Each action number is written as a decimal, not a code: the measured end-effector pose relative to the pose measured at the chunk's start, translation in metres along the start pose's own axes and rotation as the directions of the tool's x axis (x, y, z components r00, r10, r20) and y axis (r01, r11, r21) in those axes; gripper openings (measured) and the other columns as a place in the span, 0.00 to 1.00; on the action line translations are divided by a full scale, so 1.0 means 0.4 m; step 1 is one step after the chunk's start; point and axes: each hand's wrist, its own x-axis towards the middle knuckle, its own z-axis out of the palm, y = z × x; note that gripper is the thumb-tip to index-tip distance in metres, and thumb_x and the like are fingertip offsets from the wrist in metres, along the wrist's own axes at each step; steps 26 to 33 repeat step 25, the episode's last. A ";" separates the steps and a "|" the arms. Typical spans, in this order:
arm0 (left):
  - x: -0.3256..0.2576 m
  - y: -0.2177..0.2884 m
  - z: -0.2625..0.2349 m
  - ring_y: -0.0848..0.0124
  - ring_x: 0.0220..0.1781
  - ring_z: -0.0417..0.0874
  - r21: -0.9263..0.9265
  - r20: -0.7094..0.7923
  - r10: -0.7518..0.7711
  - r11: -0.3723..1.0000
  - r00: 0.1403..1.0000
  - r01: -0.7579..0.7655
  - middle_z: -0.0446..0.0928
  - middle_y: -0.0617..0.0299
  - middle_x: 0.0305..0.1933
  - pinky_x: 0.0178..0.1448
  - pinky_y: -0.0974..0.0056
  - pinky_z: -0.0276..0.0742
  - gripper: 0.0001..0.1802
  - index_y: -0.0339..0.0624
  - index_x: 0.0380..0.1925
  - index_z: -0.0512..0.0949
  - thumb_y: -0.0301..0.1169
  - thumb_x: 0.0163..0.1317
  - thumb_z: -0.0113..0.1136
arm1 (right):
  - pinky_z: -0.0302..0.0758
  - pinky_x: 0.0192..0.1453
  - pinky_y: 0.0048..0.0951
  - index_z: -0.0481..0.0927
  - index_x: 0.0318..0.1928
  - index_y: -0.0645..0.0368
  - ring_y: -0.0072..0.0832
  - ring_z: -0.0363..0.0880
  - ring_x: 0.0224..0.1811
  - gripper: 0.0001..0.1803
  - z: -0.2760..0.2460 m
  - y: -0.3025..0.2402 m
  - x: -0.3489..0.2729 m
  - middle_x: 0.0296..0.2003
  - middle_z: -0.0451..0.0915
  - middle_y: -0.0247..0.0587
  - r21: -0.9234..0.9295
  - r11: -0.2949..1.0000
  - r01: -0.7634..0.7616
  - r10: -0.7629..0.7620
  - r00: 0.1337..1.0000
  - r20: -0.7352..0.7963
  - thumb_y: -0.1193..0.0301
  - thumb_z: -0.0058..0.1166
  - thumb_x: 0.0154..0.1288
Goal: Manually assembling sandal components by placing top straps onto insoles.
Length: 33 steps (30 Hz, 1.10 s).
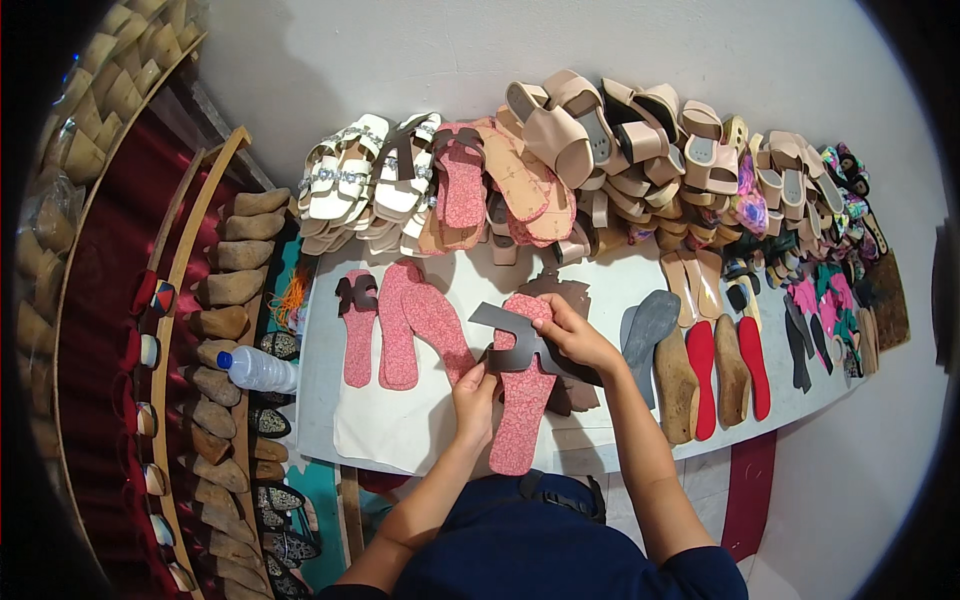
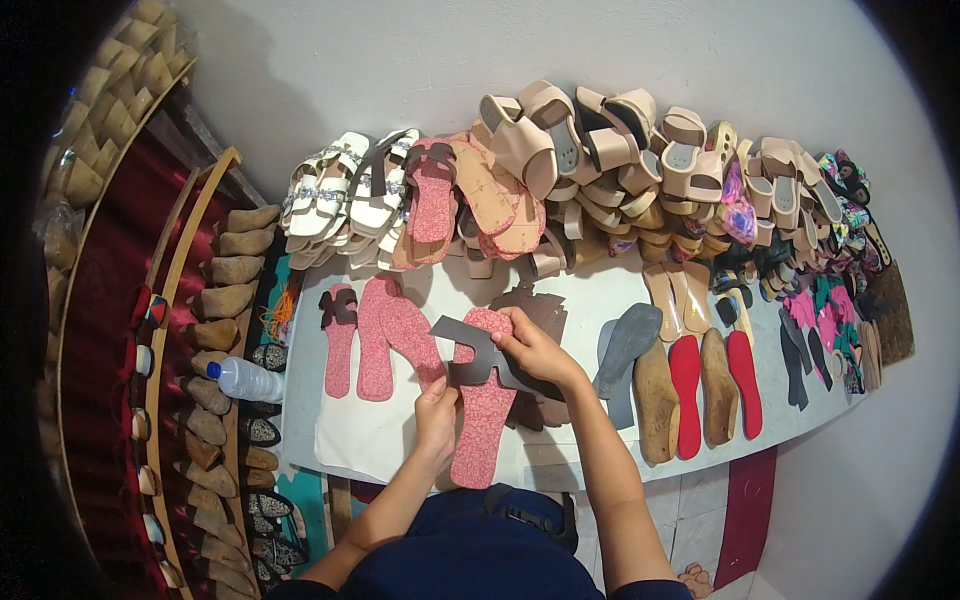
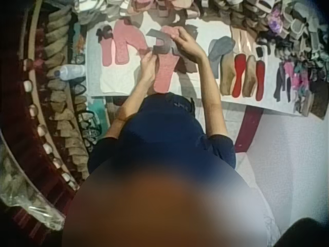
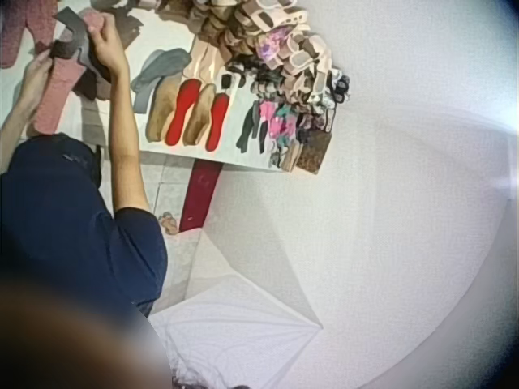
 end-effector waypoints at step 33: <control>0.003 0.006 -0.005 0.75 0.44 0.73 -0.034 0.145 0.058 0.998 0.988 -0.054 0.72 0.60 0.43 0.50 0.73 0.65 0.18 0.32 0.45 0.67 0.17 0.51 0.50 | 0.64 0.48 0.25 0.60 0.49 0.60 0.32 0.69 0.40 0.20 0.011 0.024 -0.003 0.38 0.71 0.45 -0.077 0.994 0.073 -0.076 0.997 -0.026 0.65 0.46 0.61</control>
